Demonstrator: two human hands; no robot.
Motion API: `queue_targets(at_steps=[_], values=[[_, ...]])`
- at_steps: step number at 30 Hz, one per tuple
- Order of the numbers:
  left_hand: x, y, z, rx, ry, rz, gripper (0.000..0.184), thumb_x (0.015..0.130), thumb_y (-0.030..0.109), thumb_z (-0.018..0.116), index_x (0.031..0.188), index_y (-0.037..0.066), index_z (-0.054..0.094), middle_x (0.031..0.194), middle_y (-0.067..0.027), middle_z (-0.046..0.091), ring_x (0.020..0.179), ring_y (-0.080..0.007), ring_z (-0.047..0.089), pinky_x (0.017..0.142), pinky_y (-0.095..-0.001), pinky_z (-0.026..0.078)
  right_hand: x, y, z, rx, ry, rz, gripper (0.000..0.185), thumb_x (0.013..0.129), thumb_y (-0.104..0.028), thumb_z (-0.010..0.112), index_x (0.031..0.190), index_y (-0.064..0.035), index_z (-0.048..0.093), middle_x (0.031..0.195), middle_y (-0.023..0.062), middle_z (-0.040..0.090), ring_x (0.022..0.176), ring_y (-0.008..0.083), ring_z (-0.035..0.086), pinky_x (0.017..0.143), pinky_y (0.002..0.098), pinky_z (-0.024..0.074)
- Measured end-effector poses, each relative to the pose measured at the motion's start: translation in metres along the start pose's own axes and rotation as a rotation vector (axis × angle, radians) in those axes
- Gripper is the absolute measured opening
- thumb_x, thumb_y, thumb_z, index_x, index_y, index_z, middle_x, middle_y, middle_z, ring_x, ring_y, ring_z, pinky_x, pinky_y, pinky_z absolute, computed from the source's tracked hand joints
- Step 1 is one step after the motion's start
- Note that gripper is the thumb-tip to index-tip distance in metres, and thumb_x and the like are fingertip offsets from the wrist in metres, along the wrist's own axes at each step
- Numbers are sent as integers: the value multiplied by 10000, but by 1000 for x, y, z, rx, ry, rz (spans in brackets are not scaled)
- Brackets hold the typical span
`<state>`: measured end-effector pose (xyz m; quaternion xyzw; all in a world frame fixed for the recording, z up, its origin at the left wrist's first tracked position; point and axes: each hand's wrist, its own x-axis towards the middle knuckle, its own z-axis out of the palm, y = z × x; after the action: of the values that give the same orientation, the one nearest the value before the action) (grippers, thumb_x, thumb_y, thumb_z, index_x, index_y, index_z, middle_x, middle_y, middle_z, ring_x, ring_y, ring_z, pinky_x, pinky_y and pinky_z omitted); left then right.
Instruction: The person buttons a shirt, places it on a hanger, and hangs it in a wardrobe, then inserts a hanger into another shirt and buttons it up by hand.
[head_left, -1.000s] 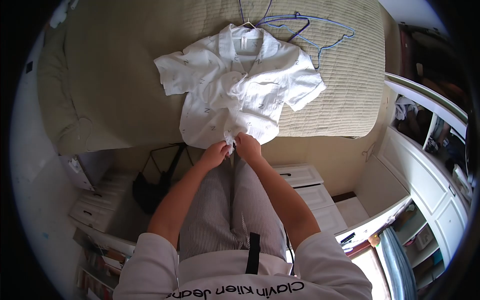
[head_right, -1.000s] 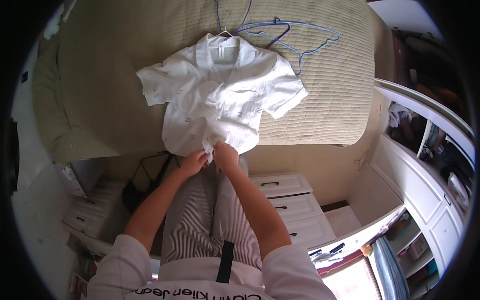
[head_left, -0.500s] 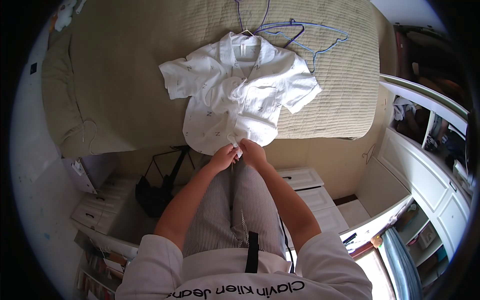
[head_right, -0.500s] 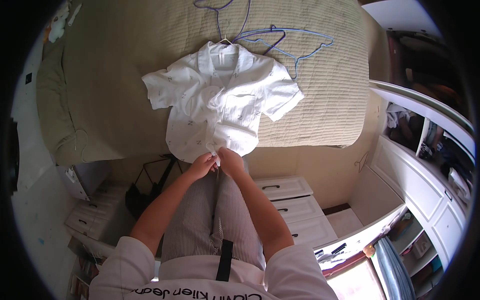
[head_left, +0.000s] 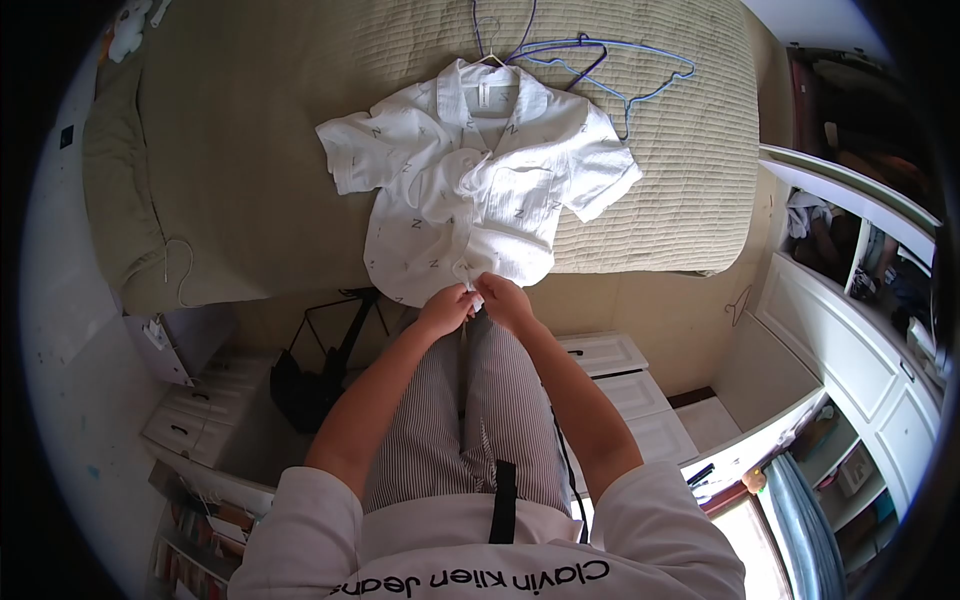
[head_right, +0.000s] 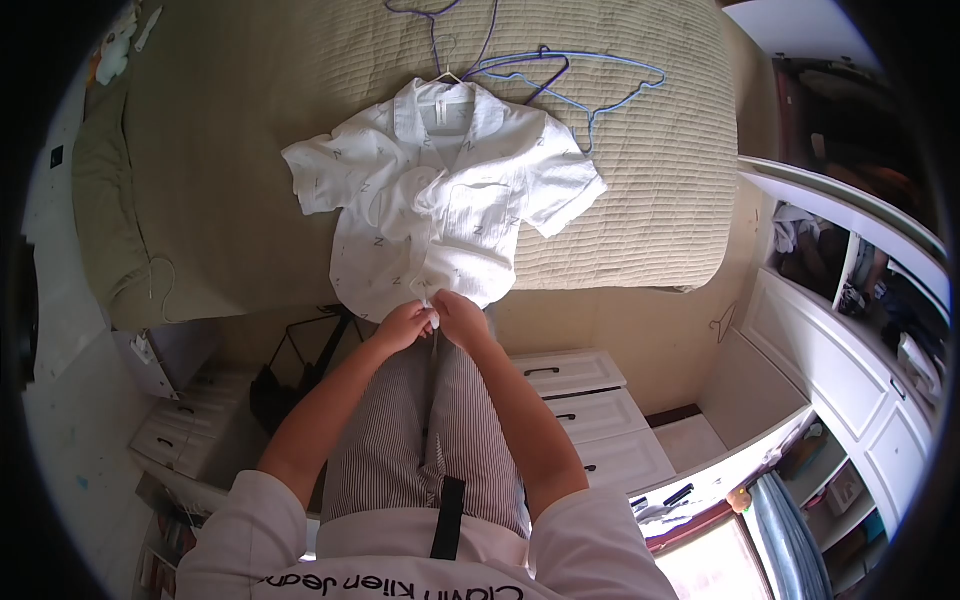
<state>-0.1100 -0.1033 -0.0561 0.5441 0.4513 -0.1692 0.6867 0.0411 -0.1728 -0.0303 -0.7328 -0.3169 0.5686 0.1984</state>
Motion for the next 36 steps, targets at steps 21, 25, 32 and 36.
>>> queue_targets(at_steps=[21, 25, 32, 36], values=[[-7, 15, -2, -162, -76, 20, 248, 972, 213, 457, 934, -18, 538, 800, -83, 620, 693, -137, 598, 655, -270, 492, -8, -3, -2, 42, 89, -39, 118, 877, -179, 525, 870, -65, 555, 804, 123, 602, 771, 323, 577, 657, 394, 437], [-3, 12, -4, -77, -90, 20, 229, 956, 190, 463, 934, -21, 550, 814, -84, 622, 714, -139, 601, 663, -270, 493, -6, -1, -1, -27, 77, -47, 126, 880, -185, 521, 883, -66, 562, 824, 125, 610, 790, 325, 583, 666, 395, 441], [-10, 18, -13, 214, -108, 73, 189, 853, 132, 498, 966, 1, 575, 828, -101, 639, 750, -215, 618, 702, -337, 484, -5, -3, -2, -143, -13, -57, 194, 907, -249, 486, 906, -69, 557, 874, 129, 628, 864, 338, 594, 723, 421, 457], [-15, 26, -10, 462, 3, 114, 199, 819, 129, 508, 971, 20, 575, 865, -147, 645, 807, -314, 620, 720, -400, 479, -7, -5, 4, -176, 6, -37, 292, 931, -339, 449, 924, -67, 555, 894, 131, 635, 875, 342, 594, 743, 427, 459]])
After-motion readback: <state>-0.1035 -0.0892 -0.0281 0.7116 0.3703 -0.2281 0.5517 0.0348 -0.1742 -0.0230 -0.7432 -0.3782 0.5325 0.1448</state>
